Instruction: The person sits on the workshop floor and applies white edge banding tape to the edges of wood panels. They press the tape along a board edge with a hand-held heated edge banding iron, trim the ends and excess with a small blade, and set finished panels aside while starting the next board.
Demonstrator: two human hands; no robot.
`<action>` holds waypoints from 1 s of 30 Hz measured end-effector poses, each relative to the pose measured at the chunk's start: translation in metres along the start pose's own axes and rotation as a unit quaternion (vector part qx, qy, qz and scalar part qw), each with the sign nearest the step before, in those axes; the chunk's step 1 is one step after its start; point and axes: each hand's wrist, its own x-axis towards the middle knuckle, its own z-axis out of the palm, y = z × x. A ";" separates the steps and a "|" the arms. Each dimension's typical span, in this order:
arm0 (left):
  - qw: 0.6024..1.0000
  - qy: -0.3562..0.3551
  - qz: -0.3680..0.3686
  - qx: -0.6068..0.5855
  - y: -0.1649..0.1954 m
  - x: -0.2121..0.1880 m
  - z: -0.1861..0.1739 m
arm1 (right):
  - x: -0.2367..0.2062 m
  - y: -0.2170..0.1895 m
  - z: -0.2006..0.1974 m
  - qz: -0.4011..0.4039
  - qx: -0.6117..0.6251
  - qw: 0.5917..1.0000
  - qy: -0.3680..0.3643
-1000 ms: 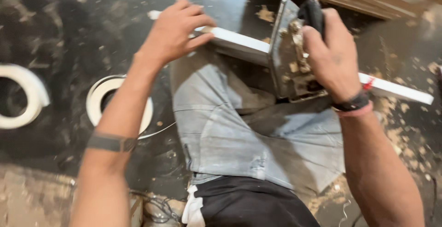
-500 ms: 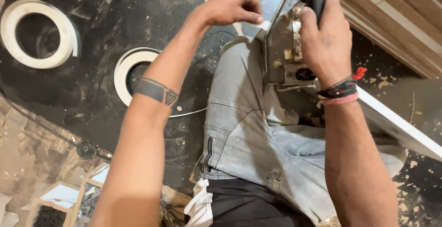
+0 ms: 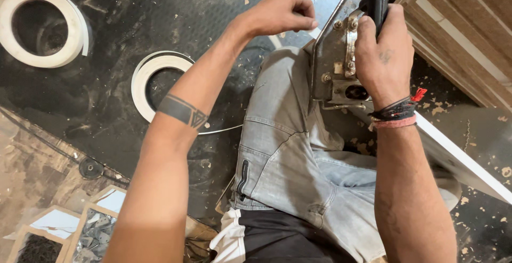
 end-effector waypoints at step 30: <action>0.995 0.036 0.058 0.066 0.025 -0.018 0.038 | -0.049 0.037 -0.052 0.100 -0.075 0.992 -0.022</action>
